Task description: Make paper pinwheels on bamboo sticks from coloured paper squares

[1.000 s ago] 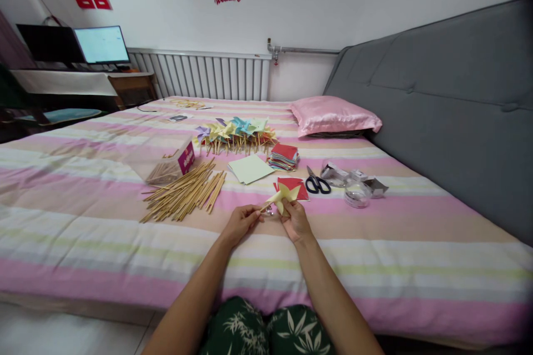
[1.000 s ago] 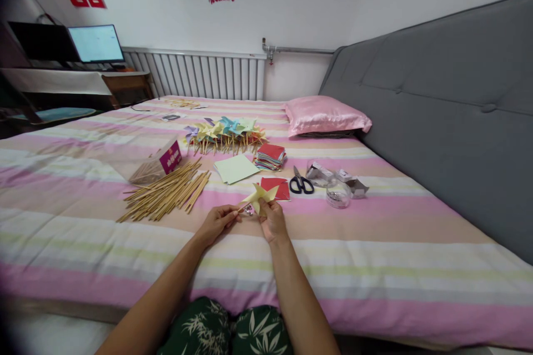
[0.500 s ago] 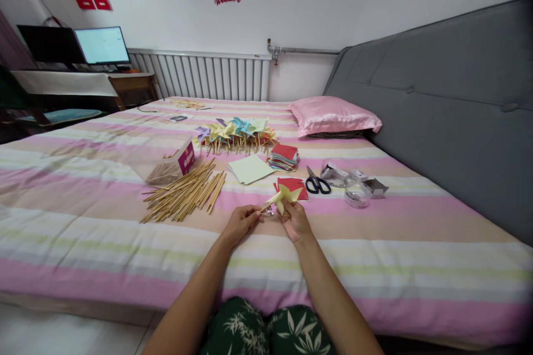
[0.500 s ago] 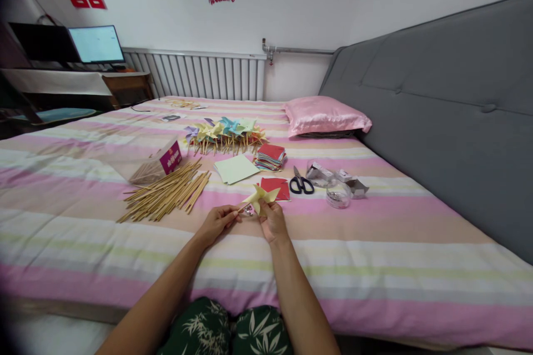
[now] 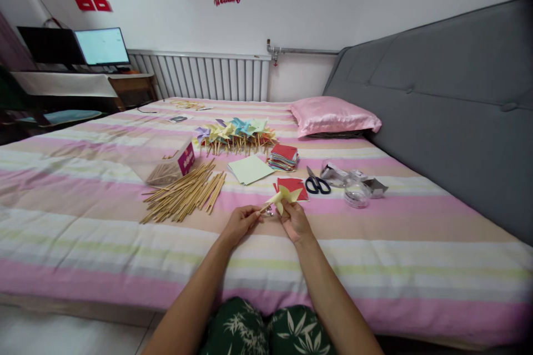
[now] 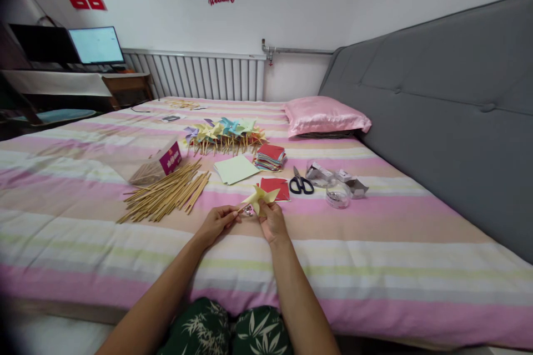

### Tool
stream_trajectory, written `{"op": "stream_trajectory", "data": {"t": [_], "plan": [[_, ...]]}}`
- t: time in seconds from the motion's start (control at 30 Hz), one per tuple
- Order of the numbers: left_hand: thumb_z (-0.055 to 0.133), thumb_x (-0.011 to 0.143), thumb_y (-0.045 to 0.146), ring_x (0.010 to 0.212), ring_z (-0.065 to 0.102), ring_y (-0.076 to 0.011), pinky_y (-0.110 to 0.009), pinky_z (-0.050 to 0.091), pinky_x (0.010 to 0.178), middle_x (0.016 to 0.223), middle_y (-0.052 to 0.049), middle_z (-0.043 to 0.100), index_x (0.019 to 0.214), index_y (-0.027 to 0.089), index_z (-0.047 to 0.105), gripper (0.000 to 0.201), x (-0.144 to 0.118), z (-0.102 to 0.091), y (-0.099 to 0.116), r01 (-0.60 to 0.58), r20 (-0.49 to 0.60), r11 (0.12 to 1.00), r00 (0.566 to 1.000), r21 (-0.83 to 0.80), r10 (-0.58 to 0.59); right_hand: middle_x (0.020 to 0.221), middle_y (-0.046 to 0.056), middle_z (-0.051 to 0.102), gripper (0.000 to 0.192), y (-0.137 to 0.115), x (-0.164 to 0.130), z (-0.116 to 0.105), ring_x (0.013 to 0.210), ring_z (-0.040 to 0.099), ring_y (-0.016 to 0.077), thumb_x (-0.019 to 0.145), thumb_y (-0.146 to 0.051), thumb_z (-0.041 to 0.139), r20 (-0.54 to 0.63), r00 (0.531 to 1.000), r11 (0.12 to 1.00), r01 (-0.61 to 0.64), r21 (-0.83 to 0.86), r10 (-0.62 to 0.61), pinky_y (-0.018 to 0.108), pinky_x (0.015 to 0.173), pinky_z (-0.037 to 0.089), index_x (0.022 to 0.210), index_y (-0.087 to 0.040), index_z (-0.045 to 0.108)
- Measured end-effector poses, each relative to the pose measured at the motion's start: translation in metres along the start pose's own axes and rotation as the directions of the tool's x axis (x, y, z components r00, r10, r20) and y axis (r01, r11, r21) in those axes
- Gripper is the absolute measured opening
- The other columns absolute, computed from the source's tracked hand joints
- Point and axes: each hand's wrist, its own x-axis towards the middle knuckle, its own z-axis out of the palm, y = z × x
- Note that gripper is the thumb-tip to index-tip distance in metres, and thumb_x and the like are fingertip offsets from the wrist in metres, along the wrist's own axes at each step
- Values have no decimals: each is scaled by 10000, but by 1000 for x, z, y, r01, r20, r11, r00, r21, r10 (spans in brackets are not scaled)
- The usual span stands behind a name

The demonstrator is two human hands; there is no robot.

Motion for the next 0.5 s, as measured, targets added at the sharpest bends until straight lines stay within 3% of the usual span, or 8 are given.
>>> {"op": "stream_trajectory", "data": {"t": [0.5], "plan": [[668,689,428,451,307,-43,-210,171,452,639,-31,606,883,74,674,404,1,-2,-3,-5,6,1000,1000,-5,5,707,-20,684,266,1,2,-2,660,632,93,569,-236,808,6,1000,1000,-3,-16,3,202,631,520,768,-170,644]]}}
